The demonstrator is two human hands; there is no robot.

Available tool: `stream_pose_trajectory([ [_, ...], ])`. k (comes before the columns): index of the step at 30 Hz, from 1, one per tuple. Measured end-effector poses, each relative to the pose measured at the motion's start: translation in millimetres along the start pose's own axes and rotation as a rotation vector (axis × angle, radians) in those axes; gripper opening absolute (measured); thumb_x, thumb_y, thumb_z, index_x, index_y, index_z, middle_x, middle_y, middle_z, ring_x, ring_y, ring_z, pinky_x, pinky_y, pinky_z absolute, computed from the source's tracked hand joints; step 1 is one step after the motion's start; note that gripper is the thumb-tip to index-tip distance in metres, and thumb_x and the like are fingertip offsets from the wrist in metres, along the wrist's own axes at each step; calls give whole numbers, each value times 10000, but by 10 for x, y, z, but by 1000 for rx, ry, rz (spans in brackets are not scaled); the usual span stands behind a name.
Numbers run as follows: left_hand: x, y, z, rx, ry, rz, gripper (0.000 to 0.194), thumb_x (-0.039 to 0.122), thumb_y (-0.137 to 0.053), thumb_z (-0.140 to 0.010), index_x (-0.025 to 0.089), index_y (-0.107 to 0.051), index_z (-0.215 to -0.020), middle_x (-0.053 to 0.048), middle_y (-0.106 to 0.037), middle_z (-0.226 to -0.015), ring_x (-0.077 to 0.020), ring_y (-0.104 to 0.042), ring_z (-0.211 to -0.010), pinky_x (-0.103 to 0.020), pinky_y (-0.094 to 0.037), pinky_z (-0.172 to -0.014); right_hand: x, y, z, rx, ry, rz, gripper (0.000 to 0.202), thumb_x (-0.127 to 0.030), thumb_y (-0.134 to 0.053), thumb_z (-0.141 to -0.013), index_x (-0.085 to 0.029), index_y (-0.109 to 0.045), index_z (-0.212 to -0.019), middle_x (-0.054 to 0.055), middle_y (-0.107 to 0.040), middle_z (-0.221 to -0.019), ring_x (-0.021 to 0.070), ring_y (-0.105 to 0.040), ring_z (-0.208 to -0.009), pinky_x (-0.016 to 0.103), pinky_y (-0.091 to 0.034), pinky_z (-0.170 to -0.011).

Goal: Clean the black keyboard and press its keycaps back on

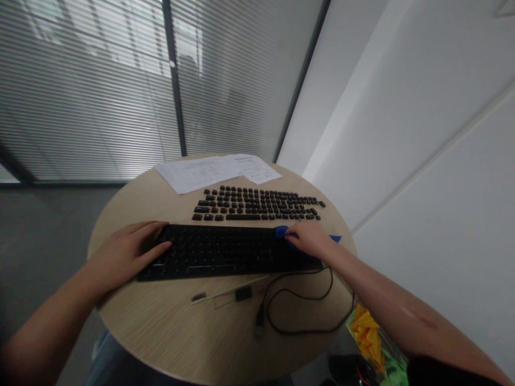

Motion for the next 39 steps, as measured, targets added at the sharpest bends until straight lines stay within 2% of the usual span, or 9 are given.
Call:
stream_pose_trajectory([
  [6,6,2,9,6,7,-12,705,707,-453,-884,182,-648,-1312,-154,-687,-1299,-383,-619,-1208,-538,-439,-1088,38,57,10,-7,33,-60,307,-362,-552,-962,-218,-807,-870,110,-734,-863,242,-649,-770,329,-453,-712],
  [10,34,-29,12,-7,-11,-31,776,751,-466,-852,180,-625,-1352,-168,-679,-1317,-400,-610,-1222,-562,-423,-1097,-77,16,4,-52,156,-128,326,-339,-514,-982,-222,-787,-847,79,-682,-868,204,-614,-762,312,-442,-718],
  [15,47,-38,16,-7,-28,-47,751,756,-482,-851,226,-611,-1368,-155,-692,-1305,-396,-615,-1215,-578,-423,-1084,-173,36,-106,-69,223,-254,352,-338,-512,-993,-199,-739,-762,62,-641,-849,188,-585,-760,314,-438,-724],
  [23,73,-35,33,-14,-31,-63,801,754,-474,-863,145,-614,-1363,-188,-684,-1307,-399,-611,-1223,-567,-418,-1089,-663,129,-315,-79,392,-344,375,-328,-475,-1026,-178,-727,-793,61,-641,-854,184,-605,-806,319,-470,-794],
  [28,92,-48,40,-46,-25,-96,841,766,-437,-869,112,-597,-1372,-188,-682,-1316,-377,-607,-1235,-535,-410,-1102,-941,148,-425,-68,460,-341,308,-315,-500,-1026,-184,-778,-1050,84,-696,-958,204,-634,-899,339,-478,-863],
  [30,94,-46,43,-52,-19,-98,832,756,-435,-875,116,-586,-1385,-189,-679,-1320,-377,-601,-1245,-537,-407,-1103,-1076,154,-490,-66,489,-310,305,-311,-510,-1024,-183,-777,-1098,88,-698,-957,207,-635,-895,337,-477,-853],
  [39,76,-17,81,-31,50,-25,1021,748,-532,-843,73,-303,-1575,-217,-670,-1317,-409,-600,-1233,-536,-439,-1063,-1894,247,-863,-63,616,-186,294,-295,-549,-1012,-210,-768,-1189,84,-726,-994,206,-644,-910,296,-460,-797],
])
Point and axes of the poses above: each hand's wrist, its own z-axis away from the middle knuckle, its own y-axis out of the back of the hand, x = y × z, the point moved 10 cm from there along -z, towards the middle knuckle
